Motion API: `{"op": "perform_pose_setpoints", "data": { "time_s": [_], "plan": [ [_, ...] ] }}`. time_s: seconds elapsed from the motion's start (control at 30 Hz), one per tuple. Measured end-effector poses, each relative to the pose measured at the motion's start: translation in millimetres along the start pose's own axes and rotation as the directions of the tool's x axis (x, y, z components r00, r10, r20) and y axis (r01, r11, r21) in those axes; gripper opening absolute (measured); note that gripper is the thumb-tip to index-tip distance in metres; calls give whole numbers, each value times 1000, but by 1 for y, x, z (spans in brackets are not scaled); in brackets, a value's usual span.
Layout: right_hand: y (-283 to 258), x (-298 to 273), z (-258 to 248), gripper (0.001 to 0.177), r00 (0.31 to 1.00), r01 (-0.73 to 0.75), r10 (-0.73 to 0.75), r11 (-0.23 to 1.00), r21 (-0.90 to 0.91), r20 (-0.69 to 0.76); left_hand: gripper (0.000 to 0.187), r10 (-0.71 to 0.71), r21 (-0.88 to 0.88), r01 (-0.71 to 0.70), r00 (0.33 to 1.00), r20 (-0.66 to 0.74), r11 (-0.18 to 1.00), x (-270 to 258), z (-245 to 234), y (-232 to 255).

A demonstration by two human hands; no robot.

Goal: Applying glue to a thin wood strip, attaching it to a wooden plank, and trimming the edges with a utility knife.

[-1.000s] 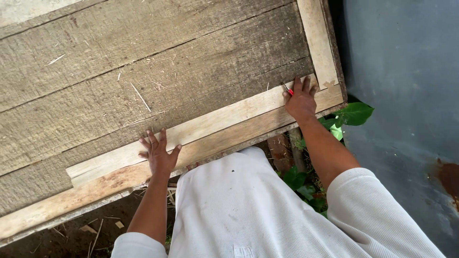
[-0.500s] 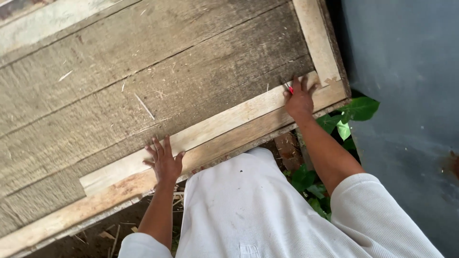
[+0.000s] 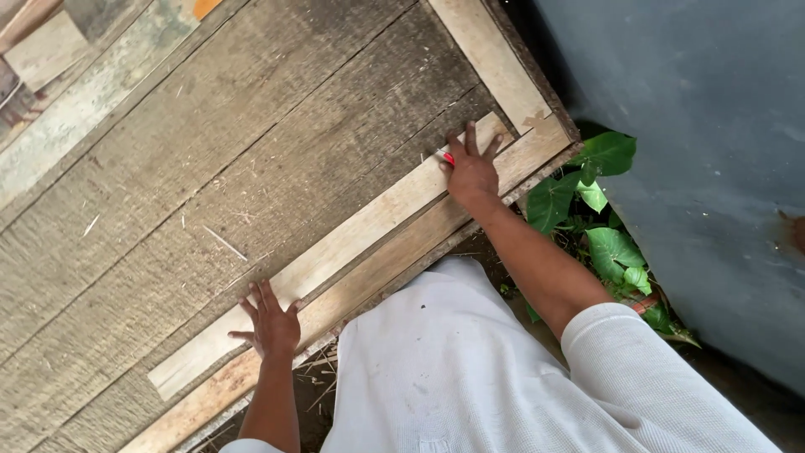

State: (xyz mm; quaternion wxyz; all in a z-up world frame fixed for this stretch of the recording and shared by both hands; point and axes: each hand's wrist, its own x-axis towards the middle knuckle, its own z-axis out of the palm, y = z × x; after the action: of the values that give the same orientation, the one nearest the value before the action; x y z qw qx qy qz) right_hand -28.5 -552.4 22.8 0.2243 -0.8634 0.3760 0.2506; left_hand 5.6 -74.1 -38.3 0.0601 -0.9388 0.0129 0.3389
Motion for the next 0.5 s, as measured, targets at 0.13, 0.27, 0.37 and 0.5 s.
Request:
{"op": "perform_pose_setpoints", "data": {
  "time_s": [0.13, 0.27, 0.37, 0.5],
  "plan": [
    [-1, -4, -10, 59, 999, 27, -28, 1000, 5, 30, 86, -44, 75, 42, 999, 31, 996, -1, -3, 6],
    [-9, 5, -15, 65, 988, 16, -14, 1000, -13, 157, 82, -84, 172, 70, 993, 78, 983, -18, -33, 28],
    [-15, 9, -1, 65, 983, 147, -141, 988, -42, 121, 83, -169, 182, 148, 980, 107, 972, -19, -33, 22],
    [-40, -13, -32, 66, 953, 68, -66, 998, 4, 295, 84, -194, 177, 179, 978, 71, 968, -14, -37, 8]
  ]
}}
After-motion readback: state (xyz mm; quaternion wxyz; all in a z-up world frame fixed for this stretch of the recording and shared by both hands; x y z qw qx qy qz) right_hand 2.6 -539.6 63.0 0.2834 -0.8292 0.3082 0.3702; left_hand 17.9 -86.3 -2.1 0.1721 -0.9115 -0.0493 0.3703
